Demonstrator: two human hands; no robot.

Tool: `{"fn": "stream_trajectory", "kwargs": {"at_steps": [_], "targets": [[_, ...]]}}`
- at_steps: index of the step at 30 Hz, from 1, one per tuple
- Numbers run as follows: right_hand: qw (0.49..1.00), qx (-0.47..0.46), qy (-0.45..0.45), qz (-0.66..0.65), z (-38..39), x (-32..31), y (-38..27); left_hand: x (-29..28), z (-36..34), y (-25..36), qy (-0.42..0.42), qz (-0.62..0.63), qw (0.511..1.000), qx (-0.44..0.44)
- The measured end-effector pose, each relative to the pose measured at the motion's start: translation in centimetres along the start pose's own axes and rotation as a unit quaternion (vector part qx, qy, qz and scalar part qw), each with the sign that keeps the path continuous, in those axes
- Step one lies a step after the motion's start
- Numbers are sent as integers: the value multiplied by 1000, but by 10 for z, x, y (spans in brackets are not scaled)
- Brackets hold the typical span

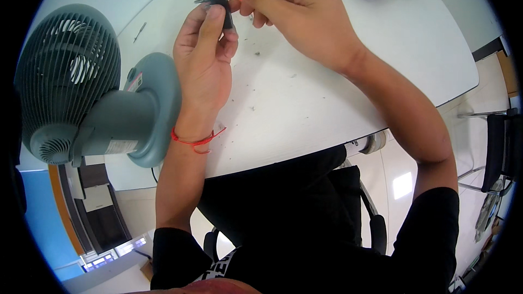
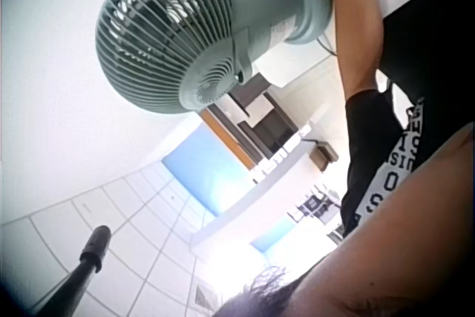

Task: The person sits at a desk and uses a small brush and a screwdriver to clean a black plastic fan blade. They wipe the blade with a white cloth and handle a smartphone briefly before returning to cleaning the fan blade.

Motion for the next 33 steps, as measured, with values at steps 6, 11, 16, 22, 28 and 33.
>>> {"fn": "stream_trajectory", "kwargs": {"at_steps": [6, 11, 16, 22, 28, 33], "targets": [[999, 18, -8, -26, 0, 4, 1, 1, 4, 3, 5, -28, 999, 28], [1000, -1, 0, -11, 0, 0, 6, 3, 4, 5, -6, -60, 997, 48], [1000, 17, -5, 4, 0, -2, 4, 4, 4, 5, -15, -79, 995, 59], [997, 64, 9, -43, -1, -1, 8, 3, 5, 4, -17, -86, 994, 68], [996, 81, -30, -16, -3, 1, 5, 4, 3, 4, -22, -63, 995, 76], [996, 70, -46, 3, -3, 4, 10, 3, 4, 4, -23, -77, 993, 83]]}}
Point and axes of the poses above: each hand's wrist, its own z-axis away from the middle knuckle, its own x-axis out of the palm, y = z × x, the point moved 4 cm from there along -z, towards the middle knuckle, and after that the axes turned 4 degrees about z, right-handed, at the moved point
